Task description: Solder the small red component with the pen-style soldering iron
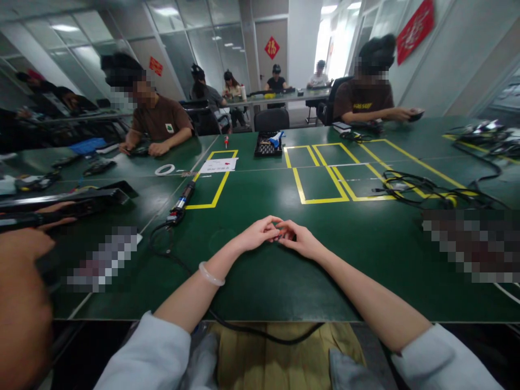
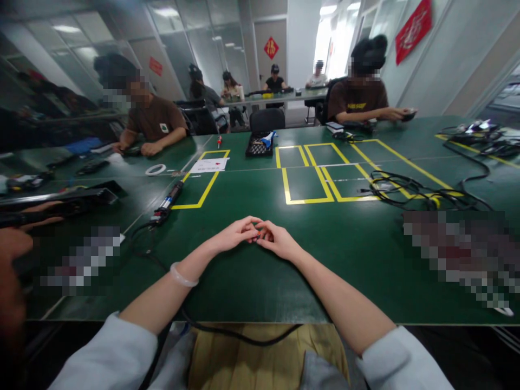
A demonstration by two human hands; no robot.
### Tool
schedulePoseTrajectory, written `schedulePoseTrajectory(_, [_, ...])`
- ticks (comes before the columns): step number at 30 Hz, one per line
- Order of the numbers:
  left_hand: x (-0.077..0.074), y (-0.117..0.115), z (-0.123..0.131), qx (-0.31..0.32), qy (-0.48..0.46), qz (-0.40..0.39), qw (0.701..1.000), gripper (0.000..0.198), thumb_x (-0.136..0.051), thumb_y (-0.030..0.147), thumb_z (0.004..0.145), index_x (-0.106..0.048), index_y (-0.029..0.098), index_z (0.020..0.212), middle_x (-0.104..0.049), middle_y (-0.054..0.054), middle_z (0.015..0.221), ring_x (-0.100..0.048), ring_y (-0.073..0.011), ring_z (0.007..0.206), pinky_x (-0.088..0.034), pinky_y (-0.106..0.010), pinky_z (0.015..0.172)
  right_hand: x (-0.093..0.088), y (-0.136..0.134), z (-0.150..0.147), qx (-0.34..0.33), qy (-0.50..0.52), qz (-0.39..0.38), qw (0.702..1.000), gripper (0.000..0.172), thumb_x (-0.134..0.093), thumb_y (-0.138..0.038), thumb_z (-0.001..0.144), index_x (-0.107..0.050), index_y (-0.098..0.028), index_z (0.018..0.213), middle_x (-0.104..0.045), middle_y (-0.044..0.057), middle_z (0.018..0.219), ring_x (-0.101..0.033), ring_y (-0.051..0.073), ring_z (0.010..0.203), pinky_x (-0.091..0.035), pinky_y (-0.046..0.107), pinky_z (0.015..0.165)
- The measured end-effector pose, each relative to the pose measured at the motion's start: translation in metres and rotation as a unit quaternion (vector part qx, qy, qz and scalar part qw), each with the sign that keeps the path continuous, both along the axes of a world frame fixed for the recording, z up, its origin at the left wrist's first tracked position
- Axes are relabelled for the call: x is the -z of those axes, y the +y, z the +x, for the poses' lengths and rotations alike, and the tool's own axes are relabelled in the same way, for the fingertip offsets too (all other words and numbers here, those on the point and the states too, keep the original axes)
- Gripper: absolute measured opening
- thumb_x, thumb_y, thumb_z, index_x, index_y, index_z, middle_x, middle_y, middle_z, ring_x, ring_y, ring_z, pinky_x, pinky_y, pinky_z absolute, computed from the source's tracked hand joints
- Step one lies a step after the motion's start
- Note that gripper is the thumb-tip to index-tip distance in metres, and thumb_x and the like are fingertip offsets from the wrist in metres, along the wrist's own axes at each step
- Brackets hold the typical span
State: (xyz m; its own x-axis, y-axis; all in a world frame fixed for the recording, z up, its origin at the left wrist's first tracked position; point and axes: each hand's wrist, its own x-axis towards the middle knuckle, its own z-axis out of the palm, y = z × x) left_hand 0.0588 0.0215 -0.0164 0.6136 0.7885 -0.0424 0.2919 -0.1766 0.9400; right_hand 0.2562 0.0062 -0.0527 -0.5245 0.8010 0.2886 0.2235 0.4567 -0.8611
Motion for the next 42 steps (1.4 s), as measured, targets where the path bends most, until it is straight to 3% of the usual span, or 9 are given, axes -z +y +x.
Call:
schedulePoseTrajectory(4, [0.015, -0.004, -0.003, 0.008, -0.022, -0.017, 1.0, 0.056, -0.058, 0.042, 0.085, -0.046, 0.014, 0.131, -0.06, 0.0, 0.076, -0.055, -0.0114, 0.068, -0.043, -0.024, 0.065, -0.001, 0.0, -0.002, -0.013, -0.026, 0.016, 0.999, 0.019, -0.06, -0.029, 0.085, -0.061, -0.017, 0.099, -0.062, 0.0, 0.077, -0.052, 0.011, 0.064, -0.043, 0.023, 0.062])
schedulePoseTrajectory(9, [0.023, -0.003, -0.005, -0.045, -0.028, -0.024, 0.998, 0.052, -0.05, 0.046, 0.089, -0.048, 0.012, 0.128, -0.061, -0.002, 0.076, -0.057, -0.0119, 0.067, -0.044, -0.025, 0.063, 0.0, 0.0, -0.003, 0.011, -0.018, 0.008, 1.0, 0.018, -0.06, -0.03, 0.085, -0.061, -0.016, 0.097, -0.063, 0.001, 0.078, -0.053, 0.011, 0.064, -0.043, 0.023, 0.062])
schedulePoseTrajectory(18, [0.02, -0.003, -0.006, -0.058, -0.022, -0.025, 0.998, 0.038, -0.045, 0.048, 0.09, -0.059, 0.013, 0.093, -0.06, -0.003, 0.077, -0.054, -0.0098, 0.064, -0.043, -0.023, 0.061, 0.001, 0.001, -0.001, 0.057, -0.026, 0.019, 0.998, 0.017, -0.06, -0.032, 0.085, -0.062, -0.017, 0.093, -0.06, -0.001, 0.071, -0.052, 0.011, 0.062, -0.043, 0.023, 0.06])
schedulePoseTrajectory(31, [0.02, -0.007, -0.002, -0.039, 0.013, -0.001, 0.999, 0.035, -0.054, 0.047, 0.085, -0.061, 0.013, 0.089, -0.063, -0.004, 0.079, -0.055, -0.0115, 0.068, -0.043, -0.024, 0.065, -0.001, -0.001, -0.003, 0.063, -0.033, 0.048, 0.996, 0.013, -0.059, -0.027, 0.085, -0.061, -0.017, 0.092, -0.061, 0.0, 0.074, -0.054, 0.011, 0.065, -0.043, 0.023, 0.062])
schedulePoseTrajectory(42, [0.021, -0.007, -0.004, -0.047, 0.004, -0.005, 0.999, 0.035, -0.056, 0.048, 0.084, -0.06, 0.013, 0.091, -0.063, -0.004, 0.08, -0.055, -0.0113, 0.069, -0.044, -0.025, 0.065, -0.002, -0.001, -0.002, 0.053, -0.019, 0.025, 0.998, 0.018, -0.06, -0.028, 0.085, -0.056, -0.018, 0.1, -0.061, -0.001, 0.075, -0.054, 0.01, 0.063, -0.044, 0.022, 0.061])
